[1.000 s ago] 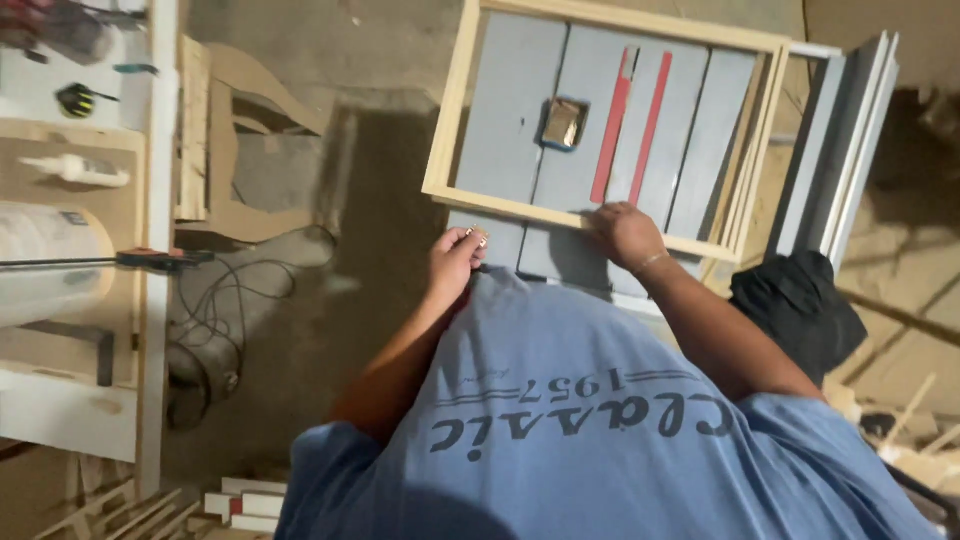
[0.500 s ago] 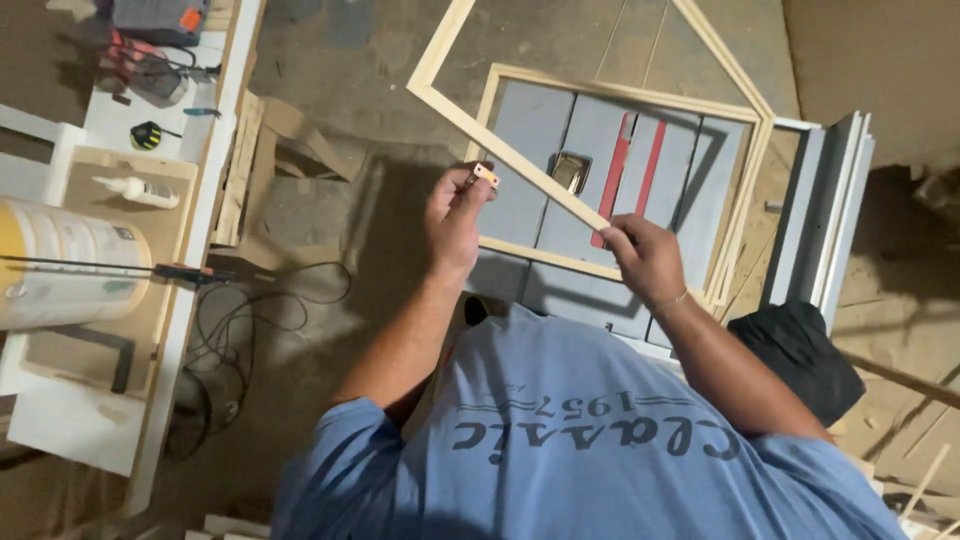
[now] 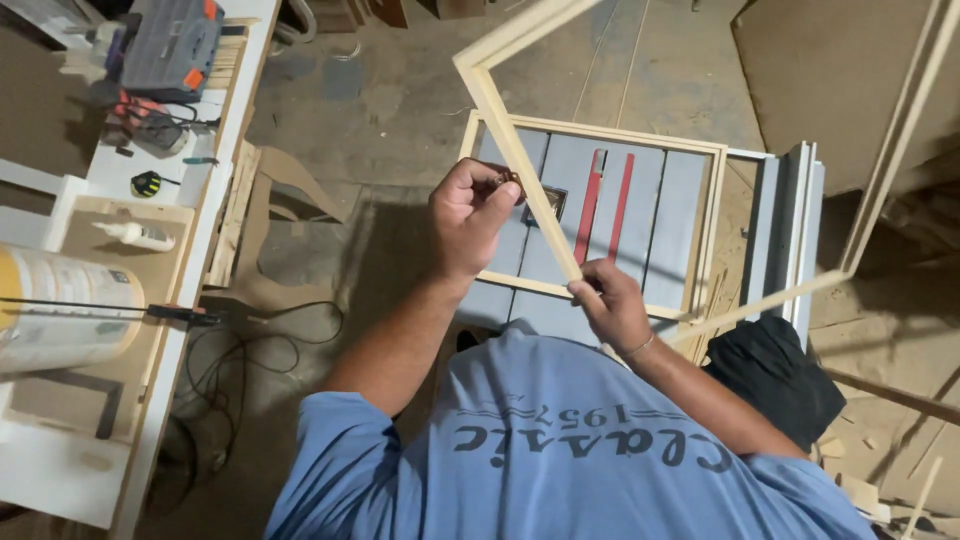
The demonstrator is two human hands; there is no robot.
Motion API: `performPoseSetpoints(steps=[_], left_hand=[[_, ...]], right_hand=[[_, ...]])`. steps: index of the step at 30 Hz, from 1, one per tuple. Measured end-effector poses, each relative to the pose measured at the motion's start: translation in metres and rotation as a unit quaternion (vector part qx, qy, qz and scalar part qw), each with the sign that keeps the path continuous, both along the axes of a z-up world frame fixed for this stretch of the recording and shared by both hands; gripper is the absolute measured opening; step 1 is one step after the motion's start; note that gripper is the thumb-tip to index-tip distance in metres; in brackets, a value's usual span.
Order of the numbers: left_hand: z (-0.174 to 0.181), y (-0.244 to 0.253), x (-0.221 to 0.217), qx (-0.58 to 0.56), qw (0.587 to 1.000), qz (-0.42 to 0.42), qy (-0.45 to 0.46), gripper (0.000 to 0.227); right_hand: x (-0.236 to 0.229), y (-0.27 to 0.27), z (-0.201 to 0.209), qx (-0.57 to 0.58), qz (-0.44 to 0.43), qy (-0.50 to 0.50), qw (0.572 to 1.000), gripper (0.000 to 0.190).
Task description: Assembling a wooden frame by aligning and joining thin wooden strips on a table saw surface.
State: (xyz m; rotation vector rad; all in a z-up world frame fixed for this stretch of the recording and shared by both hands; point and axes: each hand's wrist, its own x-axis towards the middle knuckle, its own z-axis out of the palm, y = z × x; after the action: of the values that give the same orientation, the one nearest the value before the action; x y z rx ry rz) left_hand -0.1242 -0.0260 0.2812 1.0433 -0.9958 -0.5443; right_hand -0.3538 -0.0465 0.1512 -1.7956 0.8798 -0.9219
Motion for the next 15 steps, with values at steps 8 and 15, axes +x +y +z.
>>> performPoseSetpoints(steps=[8,15], left_hand=[[0.014,-0.004,-0.024,-0.036,0.999,0.016,-0.031,0.01],[0.026,-0.01,-0.035,-0.067,0.996,0.002,-0.05,0.012]], right_hand=[[0.001,0.001,0.004,0.024,0.047,-0.063,0.997,0.012],[0.004,-0.005,0.023,0.021,0.131,-0.135,0.982,0.019]])
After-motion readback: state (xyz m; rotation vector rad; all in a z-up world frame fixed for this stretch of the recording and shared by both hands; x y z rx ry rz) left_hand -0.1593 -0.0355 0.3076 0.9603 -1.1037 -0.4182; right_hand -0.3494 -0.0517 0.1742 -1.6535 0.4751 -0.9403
